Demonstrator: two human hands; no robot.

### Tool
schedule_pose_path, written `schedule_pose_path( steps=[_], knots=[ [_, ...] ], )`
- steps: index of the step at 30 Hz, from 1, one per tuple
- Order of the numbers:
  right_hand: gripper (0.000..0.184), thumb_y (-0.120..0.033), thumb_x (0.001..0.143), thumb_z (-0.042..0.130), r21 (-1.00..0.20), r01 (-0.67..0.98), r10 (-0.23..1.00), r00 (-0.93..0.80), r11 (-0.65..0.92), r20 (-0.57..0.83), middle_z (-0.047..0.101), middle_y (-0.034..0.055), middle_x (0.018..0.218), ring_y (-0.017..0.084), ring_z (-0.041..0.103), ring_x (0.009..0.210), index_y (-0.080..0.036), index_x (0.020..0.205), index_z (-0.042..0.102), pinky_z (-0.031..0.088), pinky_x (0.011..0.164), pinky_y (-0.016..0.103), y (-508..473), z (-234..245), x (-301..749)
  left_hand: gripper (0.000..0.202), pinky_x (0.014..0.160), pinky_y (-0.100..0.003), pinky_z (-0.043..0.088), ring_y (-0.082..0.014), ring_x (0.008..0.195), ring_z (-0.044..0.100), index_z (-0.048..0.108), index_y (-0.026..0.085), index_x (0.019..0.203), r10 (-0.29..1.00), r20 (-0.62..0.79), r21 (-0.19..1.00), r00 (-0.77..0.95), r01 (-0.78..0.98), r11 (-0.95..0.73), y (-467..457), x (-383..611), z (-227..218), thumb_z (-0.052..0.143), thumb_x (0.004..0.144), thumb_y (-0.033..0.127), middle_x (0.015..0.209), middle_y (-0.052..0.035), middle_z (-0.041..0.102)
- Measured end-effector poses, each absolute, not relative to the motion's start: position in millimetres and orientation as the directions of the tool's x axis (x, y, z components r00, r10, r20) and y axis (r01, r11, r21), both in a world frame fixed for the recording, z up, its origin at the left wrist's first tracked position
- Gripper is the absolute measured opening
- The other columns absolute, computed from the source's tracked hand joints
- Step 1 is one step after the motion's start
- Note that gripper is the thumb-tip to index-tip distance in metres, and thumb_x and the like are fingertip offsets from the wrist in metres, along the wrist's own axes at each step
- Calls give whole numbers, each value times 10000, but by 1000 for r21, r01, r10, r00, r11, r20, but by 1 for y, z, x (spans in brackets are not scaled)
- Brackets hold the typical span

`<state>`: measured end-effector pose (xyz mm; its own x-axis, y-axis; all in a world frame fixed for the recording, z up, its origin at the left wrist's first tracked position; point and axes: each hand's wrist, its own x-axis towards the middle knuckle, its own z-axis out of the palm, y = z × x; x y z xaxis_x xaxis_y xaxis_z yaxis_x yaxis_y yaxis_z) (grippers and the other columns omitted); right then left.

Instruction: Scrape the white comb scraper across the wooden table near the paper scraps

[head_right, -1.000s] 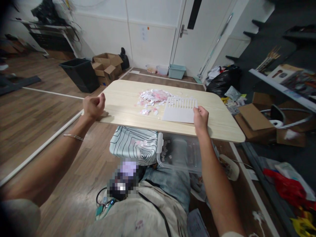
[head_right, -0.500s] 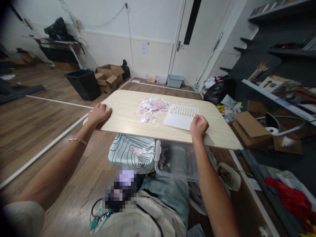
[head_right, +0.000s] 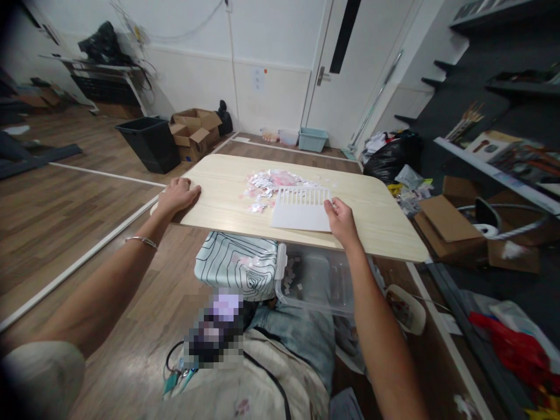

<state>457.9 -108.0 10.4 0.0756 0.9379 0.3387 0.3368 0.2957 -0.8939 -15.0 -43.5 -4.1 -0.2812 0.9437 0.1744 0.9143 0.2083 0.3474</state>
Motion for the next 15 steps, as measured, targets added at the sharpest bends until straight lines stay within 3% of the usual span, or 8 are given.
schedule_pose_path(
  steps=[7, 15],
  knots=[
    [614, -817, 705, 731, -919, 207, 881, 277, 335, 383, 497, -45, 640, 149, 492, 583, -250, 804, 518, 417, 552, 285, -97, 8, 464, 697, 1139, -678, 406, -488, 1440, 477, 525, 164, 1509, 942, 150, 337, -301, 911, 237, -39, -14, -4, 371, 963, 569, 1612, -264, 475],
    [588, -749, 712, 764, -888, 292, 825, 350, 354, 444, 609, -15, 698, 167, 576, 595, -256, 858, 480, 434, 533, 288, -93, 2, 467, 746, 1125, -681, 402, -510, 1414, 489, 517, 115, 1505, 943, 125, 313, -308, 914, 257, -36, -14, -4, 324, 973, 602, 1560, -310, 520]
  ],
)
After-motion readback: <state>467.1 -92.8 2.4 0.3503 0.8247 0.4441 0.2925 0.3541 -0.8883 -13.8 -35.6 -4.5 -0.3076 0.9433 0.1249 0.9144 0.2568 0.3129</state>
